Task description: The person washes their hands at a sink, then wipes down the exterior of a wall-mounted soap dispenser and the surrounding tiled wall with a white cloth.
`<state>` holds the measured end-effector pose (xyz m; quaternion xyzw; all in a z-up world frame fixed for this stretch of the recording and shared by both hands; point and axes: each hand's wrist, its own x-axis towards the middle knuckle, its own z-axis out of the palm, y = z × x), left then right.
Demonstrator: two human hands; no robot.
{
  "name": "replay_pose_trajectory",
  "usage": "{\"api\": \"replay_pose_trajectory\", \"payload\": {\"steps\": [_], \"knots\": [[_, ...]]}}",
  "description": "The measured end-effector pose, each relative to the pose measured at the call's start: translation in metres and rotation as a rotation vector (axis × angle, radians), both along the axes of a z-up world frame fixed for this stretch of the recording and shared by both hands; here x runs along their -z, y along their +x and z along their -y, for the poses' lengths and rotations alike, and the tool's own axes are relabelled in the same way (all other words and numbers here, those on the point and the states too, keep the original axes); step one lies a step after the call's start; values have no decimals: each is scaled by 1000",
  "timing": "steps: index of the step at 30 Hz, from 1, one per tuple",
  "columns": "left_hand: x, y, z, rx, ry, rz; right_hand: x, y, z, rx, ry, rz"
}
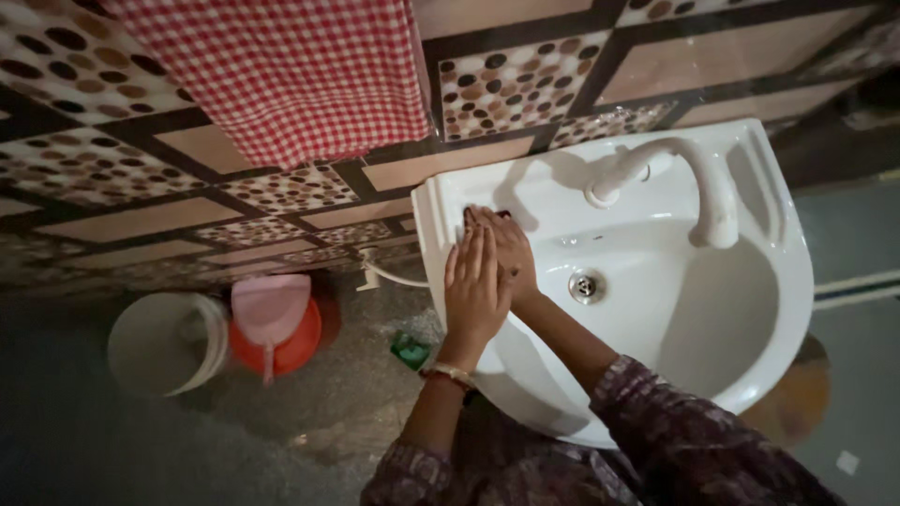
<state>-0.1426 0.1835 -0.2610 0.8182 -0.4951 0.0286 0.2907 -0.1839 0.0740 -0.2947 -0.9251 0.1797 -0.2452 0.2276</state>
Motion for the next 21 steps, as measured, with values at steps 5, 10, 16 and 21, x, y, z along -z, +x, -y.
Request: {"api": "replay_pose_trajectory", "payload": {"steps": [5,10,16,21], "knots": [[-6,1,-3,73,-50,-19,-7,-52,-34,-56,299,78],[-14,-20,-9,114,-23,-271,15,-94,-50,71,1348,151],[-1,-109,-19,-11,-214,-829,16,-118,-64,392,1936,675],[33,-121,-7,-504,-407,-1726,-8,-129,-76,272,1714,376]]}}
